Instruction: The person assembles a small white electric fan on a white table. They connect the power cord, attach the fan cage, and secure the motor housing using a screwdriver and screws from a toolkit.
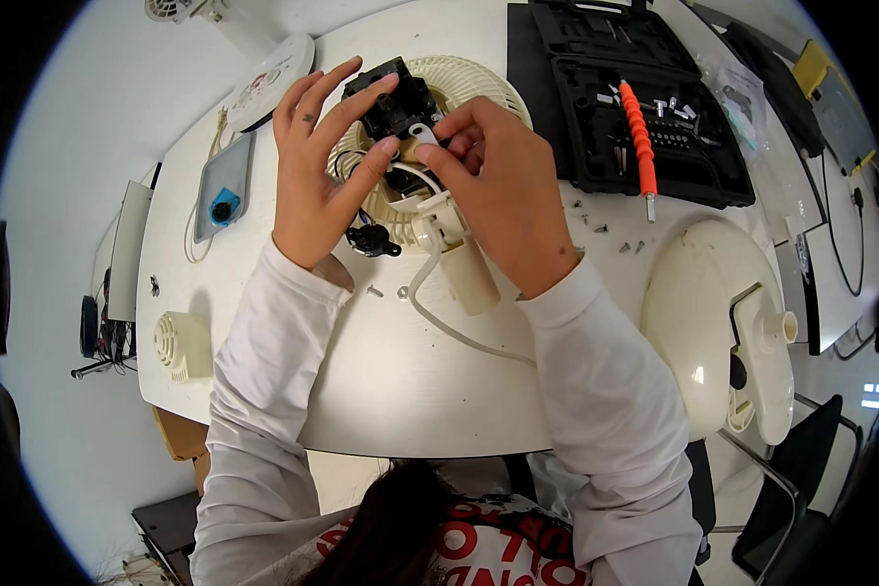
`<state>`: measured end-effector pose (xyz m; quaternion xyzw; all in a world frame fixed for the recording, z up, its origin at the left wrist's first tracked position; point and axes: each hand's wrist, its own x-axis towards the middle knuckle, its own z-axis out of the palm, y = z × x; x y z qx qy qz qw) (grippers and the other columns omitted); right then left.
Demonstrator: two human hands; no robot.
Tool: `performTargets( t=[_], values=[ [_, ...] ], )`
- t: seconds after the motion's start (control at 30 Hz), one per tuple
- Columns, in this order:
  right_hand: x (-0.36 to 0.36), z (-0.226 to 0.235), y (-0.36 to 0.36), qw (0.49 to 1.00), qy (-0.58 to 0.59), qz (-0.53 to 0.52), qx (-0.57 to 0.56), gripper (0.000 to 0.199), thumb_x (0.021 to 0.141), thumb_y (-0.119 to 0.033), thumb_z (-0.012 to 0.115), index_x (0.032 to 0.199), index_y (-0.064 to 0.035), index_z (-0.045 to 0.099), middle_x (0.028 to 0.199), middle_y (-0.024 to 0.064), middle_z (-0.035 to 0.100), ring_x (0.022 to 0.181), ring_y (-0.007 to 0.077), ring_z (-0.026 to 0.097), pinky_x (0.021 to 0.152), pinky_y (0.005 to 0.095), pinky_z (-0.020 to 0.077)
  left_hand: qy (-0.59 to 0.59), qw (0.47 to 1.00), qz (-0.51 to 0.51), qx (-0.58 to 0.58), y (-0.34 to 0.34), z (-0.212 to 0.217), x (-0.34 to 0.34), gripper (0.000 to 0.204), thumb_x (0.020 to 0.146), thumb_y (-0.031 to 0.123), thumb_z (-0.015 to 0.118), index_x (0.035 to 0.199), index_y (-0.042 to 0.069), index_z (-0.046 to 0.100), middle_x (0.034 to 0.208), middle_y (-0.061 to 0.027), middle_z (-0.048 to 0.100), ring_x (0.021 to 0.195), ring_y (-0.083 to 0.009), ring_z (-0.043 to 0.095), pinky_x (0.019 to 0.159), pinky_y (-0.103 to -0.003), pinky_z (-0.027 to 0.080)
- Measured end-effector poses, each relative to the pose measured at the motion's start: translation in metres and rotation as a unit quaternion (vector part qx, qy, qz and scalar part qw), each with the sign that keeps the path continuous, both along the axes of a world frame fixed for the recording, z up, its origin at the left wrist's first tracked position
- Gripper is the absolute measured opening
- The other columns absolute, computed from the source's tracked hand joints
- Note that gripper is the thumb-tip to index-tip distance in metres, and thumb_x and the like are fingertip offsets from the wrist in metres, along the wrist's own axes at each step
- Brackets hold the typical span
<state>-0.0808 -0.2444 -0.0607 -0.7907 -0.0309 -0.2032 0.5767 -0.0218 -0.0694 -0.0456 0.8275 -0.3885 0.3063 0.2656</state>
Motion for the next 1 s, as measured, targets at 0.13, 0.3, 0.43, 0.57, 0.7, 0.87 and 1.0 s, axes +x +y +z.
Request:
performTargets(
  t=[0.13,0.3,0.43,0.57,0.7,0.87,1.0],
  values=[
    [0.0007,0.0001,0.0018,1.000,-0.013,-0.005,0.012,0.019,0.081,-0.011,0.072,0.088,0.0013,0.059,0.074,0.0036,0.058,0.064,0.0102,0.050,0.060,0.0246,0.0447,-0.008,1.000,0.005,-0.001,0.0005,-0.0003,0.0001,0.043,0.080,0.022,0.069,0.122,0.019,0.065,0.136,-0.0062,0.051,0.126,-0.0341,0.034,0.109,-0.044,0.026],
    [0.0017,-0.0008,0.0025,1.000,-0.023,-0.001,0.014,0.019,0.082,-0.012,0.071,0.088,0.0014,0.059,0.074,0.0041,0.059,0.064,0.0108,0.051,0.060,0.0250,0.0449,-0.004,1.000,0.001,-0.006,0.0001,-0.0006,0.0006,0.043,0.079,0.022,0.069,0.122,0.019,0.065,0.136,-0.0063,0.052,0.127,-0.0337,0.035,0.108,-0.044,0.026],
    [0.0009,0.0000,0.0030,1.000,-0.015,-0.003,0.014,0.020,0.083,-0.013,0.071,0.088,0.0016,0.058,0.074,0.0049,0.060,0.064,0.0113,0.051,0.061,0.0253,0.0452,-0.008,1.000,0.002,-0.009,0.0005,-0.0010,0.0007,0.043,0.079,0.022,0.070,0.122,0.019,0.065,0.136,-0.0063,0.052,0.126,-0.0335,0.035,0.108,-0.044,0.026],
    [0.0006,0.0002,0.0032,1.000,-0.021,-0.004,0.006,0.020,0.083,-0.014,0.071,0.088,0.0016,0.059,0.075,0.0053,0.060,0.063,0.0115,0.052,0.060,0.0254,0.0453,-0.003,1.000,0.003,-0.012,-0.0002,-0.0017,0.0004,0.042,0.079,0.021,0.070,0.122,0.019,0.065,0.135,-0.0066,0.052,0.126,-0.0334,0.035,0.108,-0.044,0.027],
    [0.0008,-0.0003,0.0047,1.000,-0.022,-0.009,0.011,0.021,0.083,-0.014,0.071,0.089,0.0012,0.059,0.073,0.0045,0.059,0.061,0.0105,0.050,0.058,0.0248,0.0443,-0.001,1.000,0.005,-0.019,-0.0015,-0.0017,0.0004,0.042,0.079,0.020,0.069,0.121,0.019,0.065,0.135,-0.0069,0.053,0.126,-0.0337,0.035,0.108,-0.044,0.028],
    [0.0008,-0.0004,0.0075,0.999,-0.027,-0.025,0.026,0.022,0.082,-0.013,0.072,0.092,-0.0006,0.057,0.077,0.0035,0.058,0.060,0.0093,0.048,0.056,0.0245,0.0429,-0.006,0.999,0.015,-0.028,-0.0039,0.0006,-0.0008,0.040,0.077,0.021,0.071,0.116,0.022,0.068,0.131,-0.0072,0.055,0.124,-0.0369,0.036,0.105,-0.045,0.032],
    [-0.0001,0.0022,0.0080,0.999,-0.007,-0.019,0.034,0.022,0.081,-0.012,0.072,0.093,-0.0015,0.057,0.079,0.0033,0.058,0.060,0.0092,0.048,0.057,0.0238,0.0422,0.010,0.999,0.020,-0.049,-0.0067,0.0038,-0.0030,0.040,0.073,0.021,0.072,0.112,0.023,0.069,0.128,-0.0067,0.057,0.123,-0.0376,0.038,0.103,-0.045,0.035]
  ],
)
